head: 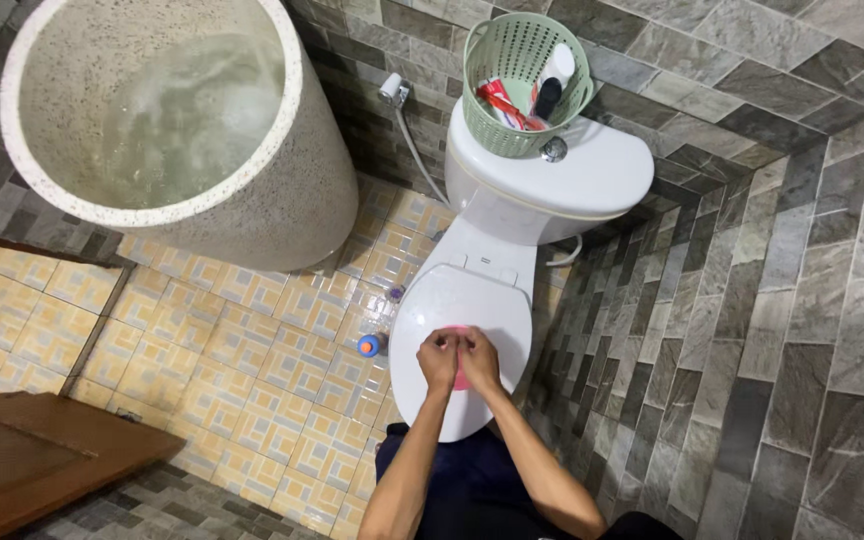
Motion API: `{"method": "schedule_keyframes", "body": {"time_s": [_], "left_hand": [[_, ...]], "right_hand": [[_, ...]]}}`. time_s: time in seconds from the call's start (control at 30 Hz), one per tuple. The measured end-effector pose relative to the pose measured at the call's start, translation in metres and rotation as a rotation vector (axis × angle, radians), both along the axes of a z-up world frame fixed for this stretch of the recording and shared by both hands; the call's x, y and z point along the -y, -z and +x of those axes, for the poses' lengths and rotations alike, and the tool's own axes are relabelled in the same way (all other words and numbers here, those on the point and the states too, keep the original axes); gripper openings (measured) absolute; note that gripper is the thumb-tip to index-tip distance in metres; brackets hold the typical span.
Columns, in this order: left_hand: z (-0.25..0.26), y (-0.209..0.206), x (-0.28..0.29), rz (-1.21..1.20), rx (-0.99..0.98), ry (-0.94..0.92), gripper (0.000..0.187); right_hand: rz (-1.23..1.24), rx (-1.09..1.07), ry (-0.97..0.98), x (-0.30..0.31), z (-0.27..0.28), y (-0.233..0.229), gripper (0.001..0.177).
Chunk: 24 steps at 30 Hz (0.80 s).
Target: The person places a green basket on the toilet tank and washes a black bottle under a wall tap. They then wash a white bottle and a pink tube under the tap, placing each item into the basket. Finally, the person fills a pink cup with water from the tap.
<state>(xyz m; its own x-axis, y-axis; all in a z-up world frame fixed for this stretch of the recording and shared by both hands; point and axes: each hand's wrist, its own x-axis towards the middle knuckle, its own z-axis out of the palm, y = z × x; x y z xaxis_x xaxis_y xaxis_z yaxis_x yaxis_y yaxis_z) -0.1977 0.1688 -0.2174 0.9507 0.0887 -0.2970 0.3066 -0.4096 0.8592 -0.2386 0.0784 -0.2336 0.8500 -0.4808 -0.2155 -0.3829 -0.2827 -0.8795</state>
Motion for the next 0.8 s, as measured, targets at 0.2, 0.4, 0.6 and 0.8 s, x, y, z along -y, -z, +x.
{"method": "schedule_keyframes", "body": {"time_s": [0.2, 0.4, 0.6, 0.8], "left_hand": [[-0.036, 0.042, -0.015, 0.332, -0.115, 0.101, 0.05], [-0.055, 0.043, -0.026, 0.126, -0.162, 0.182, 0.069], [-0.055, 0.048, -0.03, 0.067, -0.11, 0.151, 0.068], [-0.053, 0.021, -0.073, 0.099, -0.046, 0.045, 0.067]], "right_hand": [[-0.166, -0.221, -0.054, -0.007, -0.024, 0.024, 0.031], [-0.217, -0.518, 0.027, -0.008, -0.052, 0.018, 0.052], [0.17, -0.588, 0.18, -0.009, -0.053, 0.018, 0.068], [0.115, -0.411, -0.036, -0.047, -0.042, 0.015, 0.057]]}}
